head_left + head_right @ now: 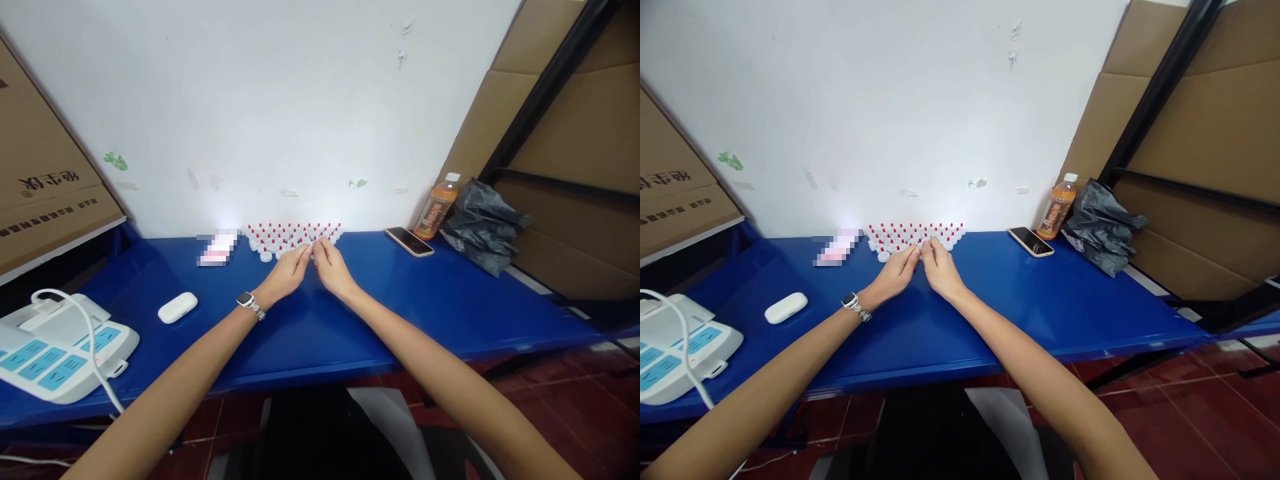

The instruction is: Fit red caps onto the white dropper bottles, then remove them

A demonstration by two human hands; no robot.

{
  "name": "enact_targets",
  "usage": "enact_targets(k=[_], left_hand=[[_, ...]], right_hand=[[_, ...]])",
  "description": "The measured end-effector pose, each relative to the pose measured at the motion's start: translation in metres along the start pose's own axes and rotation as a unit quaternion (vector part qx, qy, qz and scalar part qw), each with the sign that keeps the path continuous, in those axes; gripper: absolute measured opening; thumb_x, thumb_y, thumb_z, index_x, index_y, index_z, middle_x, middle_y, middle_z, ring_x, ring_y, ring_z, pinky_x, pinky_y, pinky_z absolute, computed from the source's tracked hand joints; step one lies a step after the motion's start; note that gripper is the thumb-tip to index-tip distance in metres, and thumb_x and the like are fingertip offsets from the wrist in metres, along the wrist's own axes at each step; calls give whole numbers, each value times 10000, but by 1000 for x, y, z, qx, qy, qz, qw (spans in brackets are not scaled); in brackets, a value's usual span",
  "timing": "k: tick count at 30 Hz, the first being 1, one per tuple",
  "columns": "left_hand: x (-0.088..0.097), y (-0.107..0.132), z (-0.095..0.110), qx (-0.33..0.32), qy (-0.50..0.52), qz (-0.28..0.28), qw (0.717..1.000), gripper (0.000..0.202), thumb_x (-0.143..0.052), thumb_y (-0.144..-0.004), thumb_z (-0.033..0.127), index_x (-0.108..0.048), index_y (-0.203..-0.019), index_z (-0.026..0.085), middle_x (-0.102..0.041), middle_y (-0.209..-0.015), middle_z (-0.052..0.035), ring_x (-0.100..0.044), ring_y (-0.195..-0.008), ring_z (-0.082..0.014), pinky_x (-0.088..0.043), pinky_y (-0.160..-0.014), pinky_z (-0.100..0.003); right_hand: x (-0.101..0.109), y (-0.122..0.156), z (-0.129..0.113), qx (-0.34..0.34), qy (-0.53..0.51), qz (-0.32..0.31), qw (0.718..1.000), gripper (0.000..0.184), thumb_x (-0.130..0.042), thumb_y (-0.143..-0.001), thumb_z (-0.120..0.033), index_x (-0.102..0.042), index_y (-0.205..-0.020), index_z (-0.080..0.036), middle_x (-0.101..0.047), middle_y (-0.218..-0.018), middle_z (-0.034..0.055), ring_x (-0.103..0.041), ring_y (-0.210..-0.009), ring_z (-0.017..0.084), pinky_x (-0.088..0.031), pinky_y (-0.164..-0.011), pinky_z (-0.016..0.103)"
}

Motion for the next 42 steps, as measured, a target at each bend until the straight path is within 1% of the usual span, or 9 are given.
enact_targets(k=[4,7,10,15,19,23,27,31,42], left_hand=[[-5,-6,-18,93,186,37,977,449,-311,-1020,550,-451,-772,203,-413,-636,23,-394,-558,-128,-377,-556,-276],[9,-6,-38,149,245,73,955,489,-251,-1014,582,-304,-680,229,-278,-593,52,-327,-511,-117,-381,-534,-272],[23,-5,-42,116,93,56,987,431,-322,-1021,514,-399,-722,215,-408,-641,21,-419,-597,-144,-410,-608,-293],[3,-1,-28,-24,-96,-60,993,219,-448,-999,350,-582,-914,198,-568,-900,-58,-539,-894,-214,-459,-844,-368],[-7,4,-30,-36,-129,-110,985,196,-471,-982,292,-645,-1007,205,-567,-1001,-76,-536,-1009,-234,-461,-934,-395],[-4,8,-34,-26,-157,-123,980,202,-490,-971,291,-665,-1035,214,-571,-1003,-78,-540,-1003,-243,-470,-914,-407],[0,10,-36,-22,-154,-106,982,199,-540,-949,323,-658,-1078,228,-547,-1060,-78,-540,-1027,-245,-468,-946,-420],[1,11,-41,-3,-126,-101,987,198,-538,-948,335,-656,-1071,234,-510,-1100,-69,-560,-975,-215,-488,-926,-397],[0,11,-49,18,-118,-94,988,297,-558,-931,311,-608,-1209,217,-538,-1126,-82,-576,-1038,-238,-479,-964,-413]], right_hand=[[14,2,-19,47,74,19,996,302,-387,-997,-495,-485,-886,-231,-479,-646,-49,-452,-564,122,-348,-594,256],[25,2,-22,49,121,18,991,311,-388,-1000,-488,-548,-933,-230,-468,-605,-53,-455,-545,125,-326,-584,256],[29,-1,-13,21,126,3,992,353,-416,-984,-545,-596,-996,-241,-511,-616,-46,-496,-576,139,-346,-591,254],[24,-7,7,-4,122,-26,992,399,-437,-973,-564,-672,-968,-242,-619,-705,-18,-550,-638,150,-413,-641,265],[41,-15,13,34,126,44,990,416,-538,-917,-577,-759,-926,-225,-666,-936,62,-593,-896,203,-462,-807,321],[57,-21,26,21,149,93,984,392,-604,-874,-551,-793,-895,-208,-598,-802,55,-550,-821,210,-448,-809,358],[48,-21,33,9,106,42,993,323,-585,-901,-454,-778,-923,-195,-640,-738,23,-535,-689,175,-424,-700,317],[32,-18,23,45,153,0,987,223,-588,-906,-342,-768,-926,-212,-728,-878,49,-582,-844,202,-415,-793,329],[7,-18,24,85,347,-116,927,224,-557,-932,-287,-772,-965,-234,-713,-925,77,-497,-994,263,-272,-893,422]])
Point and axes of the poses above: each hand's wrist, its own y-axis away from the middle knuckle, its own x-axis out of the back of the hand, z = x × y, the point moved 6 cm from there along -y, towards the middle knuckle
